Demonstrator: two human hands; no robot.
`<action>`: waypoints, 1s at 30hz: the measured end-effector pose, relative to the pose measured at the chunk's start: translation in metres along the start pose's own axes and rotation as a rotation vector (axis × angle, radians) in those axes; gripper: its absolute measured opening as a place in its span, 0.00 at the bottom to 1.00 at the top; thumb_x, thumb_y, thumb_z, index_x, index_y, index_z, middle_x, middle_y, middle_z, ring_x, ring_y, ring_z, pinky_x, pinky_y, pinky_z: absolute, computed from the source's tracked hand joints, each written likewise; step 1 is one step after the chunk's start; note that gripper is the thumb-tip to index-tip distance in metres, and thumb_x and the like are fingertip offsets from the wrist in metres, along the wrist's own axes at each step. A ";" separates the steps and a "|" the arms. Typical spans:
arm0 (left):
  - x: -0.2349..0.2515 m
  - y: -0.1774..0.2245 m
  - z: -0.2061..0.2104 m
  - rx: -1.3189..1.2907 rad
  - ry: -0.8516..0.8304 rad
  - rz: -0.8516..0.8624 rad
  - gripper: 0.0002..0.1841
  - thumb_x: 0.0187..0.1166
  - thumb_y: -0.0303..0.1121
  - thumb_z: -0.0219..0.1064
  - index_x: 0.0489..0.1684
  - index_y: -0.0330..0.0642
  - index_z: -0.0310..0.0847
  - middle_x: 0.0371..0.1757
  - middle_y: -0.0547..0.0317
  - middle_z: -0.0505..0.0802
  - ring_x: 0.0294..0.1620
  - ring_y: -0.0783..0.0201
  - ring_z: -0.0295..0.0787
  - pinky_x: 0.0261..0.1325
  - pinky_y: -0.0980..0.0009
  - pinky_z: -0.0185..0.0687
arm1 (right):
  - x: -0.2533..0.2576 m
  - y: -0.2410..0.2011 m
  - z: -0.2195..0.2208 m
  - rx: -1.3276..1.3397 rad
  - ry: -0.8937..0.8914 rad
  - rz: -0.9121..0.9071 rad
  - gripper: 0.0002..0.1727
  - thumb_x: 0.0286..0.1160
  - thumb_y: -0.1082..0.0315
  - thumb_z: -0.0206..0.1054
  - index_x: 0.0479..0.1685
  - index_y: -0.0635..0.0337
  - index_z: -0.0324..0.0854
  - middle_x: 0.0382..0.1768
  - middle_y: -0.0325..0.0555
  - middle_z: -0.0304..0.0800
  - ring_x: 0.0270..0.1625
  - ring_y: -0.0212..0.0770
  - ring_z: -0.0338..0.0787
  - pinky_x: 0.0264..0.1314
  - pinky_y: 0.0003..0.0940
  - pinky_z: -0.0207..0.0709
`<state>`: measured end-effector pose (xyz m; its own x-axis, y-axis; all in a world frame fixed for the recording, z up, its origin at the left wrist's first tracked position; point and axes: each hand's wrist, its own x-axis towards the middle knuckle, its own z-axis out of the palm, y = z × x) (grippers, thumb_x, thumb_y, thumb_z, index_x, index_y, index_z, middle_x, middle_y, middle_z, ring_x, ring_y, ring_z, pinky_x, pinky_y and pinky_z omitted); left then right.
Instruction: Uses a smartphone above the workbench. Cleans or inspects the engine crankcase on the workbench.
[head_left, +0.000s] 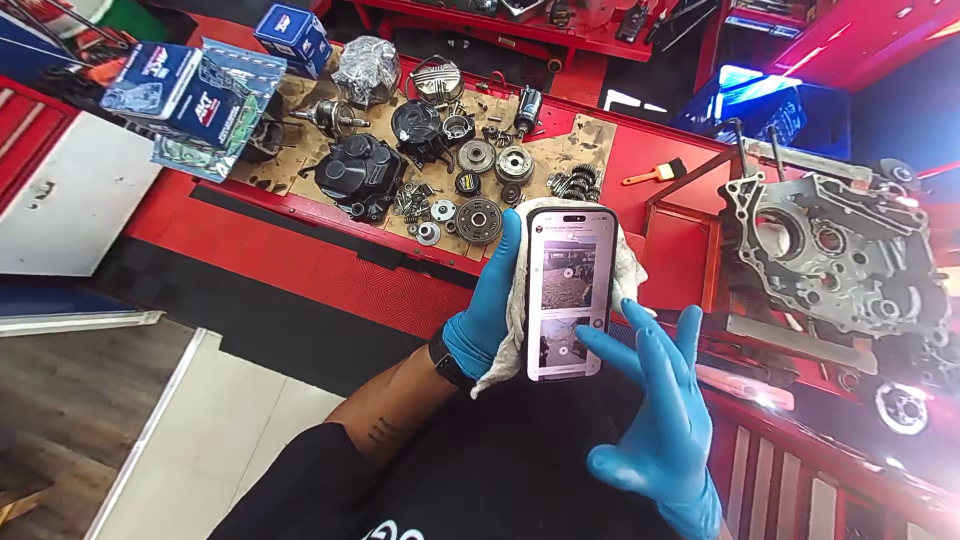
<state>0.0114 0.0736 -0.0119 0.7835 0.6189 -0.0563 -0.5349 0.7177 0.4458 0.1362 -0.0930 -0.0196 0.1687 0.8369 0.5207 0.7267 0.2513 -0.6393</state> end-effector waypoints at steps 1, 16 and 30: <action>0.000 0.001 -0.001 -0.007 0.000 -0.002 0.31 0.91 0.60 0.39 0.61 0.49 0.84 0.54 0.56 0.95 0.59 0.66 0.92 0.64 0.66 0.88 | -0.003 -0.001 0.000 0.001 -0.008 -0.004 0.49 0.71 0.21 0.52 0.91 0.35 0.53 0.79 0.23 0.80 0.88 0.33 0.68 0.94 0.69 0.22; -0.003 -0.002 0.004 0.001 -0.034 -0.011 0.30 0.91 0.60 0.42 0.62 0.50 0.85 0.55 0.56 0.95 0.60 0.67 0.92 0.66 0.66 0.88 | 0.002 0.005 -0.013 0.006 0.064 0.021 0.52 0.70 0.21 0.54 0.96 0.28 0.41 0.80 0.21 0.78 0.89 0.41 0.67 0.93 0.72 0.27; -0.006 -0.011 0.006 -0.020 -0.081 -0.069 0.30 0.89 0.61 0.46 0.66 0.48 0.82 0.59 0.55 0.94 0.65 0.64 0.90 0.70 0.64 0.86 | 0.032 0.020 -0.016 -0.015 0.094 0.057 0.59 0.66 0.25 0.61 0.96 0.47 0.42 0.83 0.36 0.77 0.91 0.48 0.64 0.91 0.76 0.25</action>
<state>0.0141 0.0598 -0.0113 0.8410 0.5409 -0.0135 -0.4848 0.7643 0.4252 0.1668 -0.0695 -0.0068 0.2712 0.8000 0.5352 0.7239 0.1969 -0.6612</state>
